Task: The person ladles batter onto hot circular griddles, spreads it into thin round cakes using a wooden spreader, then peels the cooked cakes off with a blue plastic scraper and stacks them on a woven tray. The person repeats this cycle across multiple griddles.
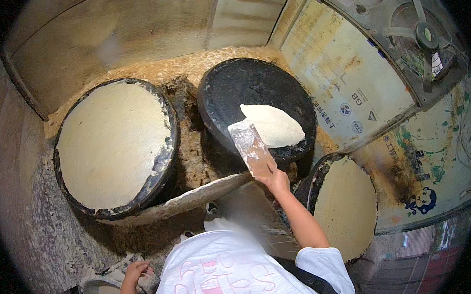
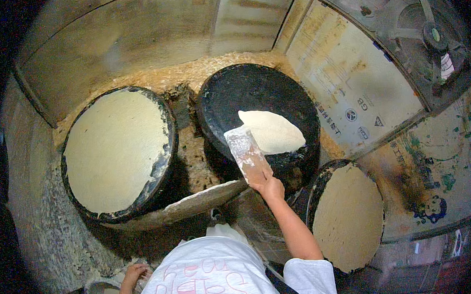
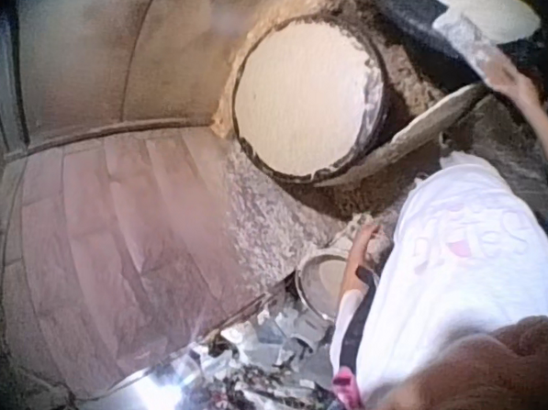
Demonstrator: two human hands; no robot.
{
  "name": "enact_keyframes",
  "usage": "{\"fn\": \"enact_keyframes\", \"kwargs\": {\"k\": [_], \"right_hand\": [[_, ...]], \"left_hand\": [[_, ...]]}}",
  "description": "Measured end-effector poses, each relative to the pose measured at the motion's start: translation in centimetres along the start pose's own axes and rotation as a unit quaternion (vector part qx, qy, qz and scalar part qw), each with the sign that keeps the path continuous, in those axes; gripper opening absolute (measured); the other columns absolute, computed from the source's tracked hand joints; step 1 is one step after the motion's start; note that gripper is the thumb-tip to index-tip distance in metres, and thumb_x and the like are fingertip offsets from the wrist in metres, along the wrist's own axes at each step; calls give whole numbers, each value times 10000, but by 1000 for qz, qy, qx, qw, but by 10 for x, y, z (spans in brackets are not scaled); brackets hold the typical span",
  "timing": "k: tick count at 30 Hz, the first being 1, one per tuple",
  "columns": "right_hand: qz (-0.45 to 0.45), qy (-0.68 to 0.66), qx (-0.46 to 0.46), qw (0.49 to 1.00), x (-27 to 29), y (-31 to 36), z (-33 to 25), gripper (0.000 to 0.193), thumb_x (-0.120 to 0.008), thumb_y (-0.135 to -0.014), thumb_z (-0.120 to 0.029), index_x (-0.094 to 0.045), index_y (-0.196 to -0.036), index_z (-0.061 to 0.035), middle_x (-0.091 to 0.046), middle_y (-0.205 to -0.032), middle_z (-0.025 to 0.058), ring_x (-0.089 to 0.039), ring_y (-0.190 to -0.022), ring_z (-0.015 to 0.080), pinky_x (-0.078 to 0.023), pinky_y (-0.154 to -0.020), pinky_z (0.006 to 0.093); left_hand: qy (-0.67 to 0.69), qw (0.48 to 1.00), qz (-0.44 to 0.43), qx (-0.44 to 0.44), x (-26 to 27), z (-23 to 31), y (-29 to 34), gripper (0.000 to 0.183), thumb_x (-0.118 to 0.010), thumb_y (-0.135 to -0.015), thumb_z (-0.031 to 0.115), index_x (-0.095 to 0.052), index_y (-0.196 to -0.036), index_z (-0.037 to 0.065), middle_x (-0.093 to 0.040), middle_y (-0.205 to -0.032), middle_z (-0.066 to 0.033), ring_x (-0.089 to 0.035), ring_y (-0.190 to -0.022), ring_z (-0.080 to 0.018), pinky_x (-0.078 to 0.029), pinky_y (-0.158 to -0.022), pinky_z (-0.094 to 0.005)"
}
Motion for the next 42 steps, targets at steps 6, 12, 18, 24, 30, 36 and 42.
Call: {"fn": "enact_keyframes", "kwargs": {"k": [6,12,18,24,30,36,42], "right_hand": [[90,129,-132,979,52,-6,83,568,-723,-692,-443,-552,-1210,-283,-654,-763,163,-631,-681,358,-492,-608,460],[25,-385,-277,880,21,-18,145,583,-749,-708,-378,-619,-1118,16,-653,-1014,112,-608,-866,165,-463,-741,299],[-47,-307,-36,950,-1,-31,-1,762,-786,-631,-427,-542,-1233,-29,-662,-1026,157,-645,-890,241,-489,-759,332],[86,147,32,985,35,-28,8,581,-735,-671,-431,-578,-1201,-252,-664,-781,141,-637,-714,327,-489,-603,434],[123,-94,-273,950,55,-42,178,531,-762,-671,-383,-647,-1083,-68,-676,-804,106,-629,-646,254,-471,-578,388],[-74,-414,-291,859,-13,-41,88,608,-752,-689,-410,-612,-1160,-53,-674,-963,115,-642,-833,219,-485,-726,336],[-32,13,-12,999,10,-50,-30,607,-742,-673,-395,-564,-1231,-237,-653,-948,194,-652,-817,289,-504,-695,372]], "left_hand": [[26,999,-25,-26,-26,1,-21,241,-534,-884,101,-602,-1088,-8,-674,-828,-96,-655,-696,-190,-507,-580,-319],[10,998,18,58,-27,-68,-41,169,-538,-859,40,-624,-992,-20,-662,-743,-104,-634,-622,-180,-491,-532,-299],[-118,991,-2,-59,-41,-4,-46,162,-506,-857,2,-611,-976,-31,-656,-766,-128,-620,-591,-190,-510,-519,-328],[-1,999,21,-31,-34,12,-57,206,-467,-870,-1,-584,-1037,-32,-658,-804,-125,-624,-610,-189,-506,-510,-331],[-38,998,40,10,-20,-17,-41,196,-479,-887,24,-584,-1044,-29,-658,-802,-118,-621,-596,-180,-486,-483,-325],[-15,999,35,21,-34,-7,-36,157,-493,-895,36,-594,-1000,-22,-655,-776,-111,-618,-580,-175,-470,-475,-309],[-8,999,40,-1,-35,8,-61,152,-489,-897,40,-597,-996,0,-655,-772,-100,-623,-593,-176,-473,-498,-301]]}}
Point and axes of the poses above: each hand's wrist, its own y-axis away from the middle knuckle, its own x-axis out of the back of the hand, z = x × y, the point moved 10 cm from there along -y, towards the middle knuckle
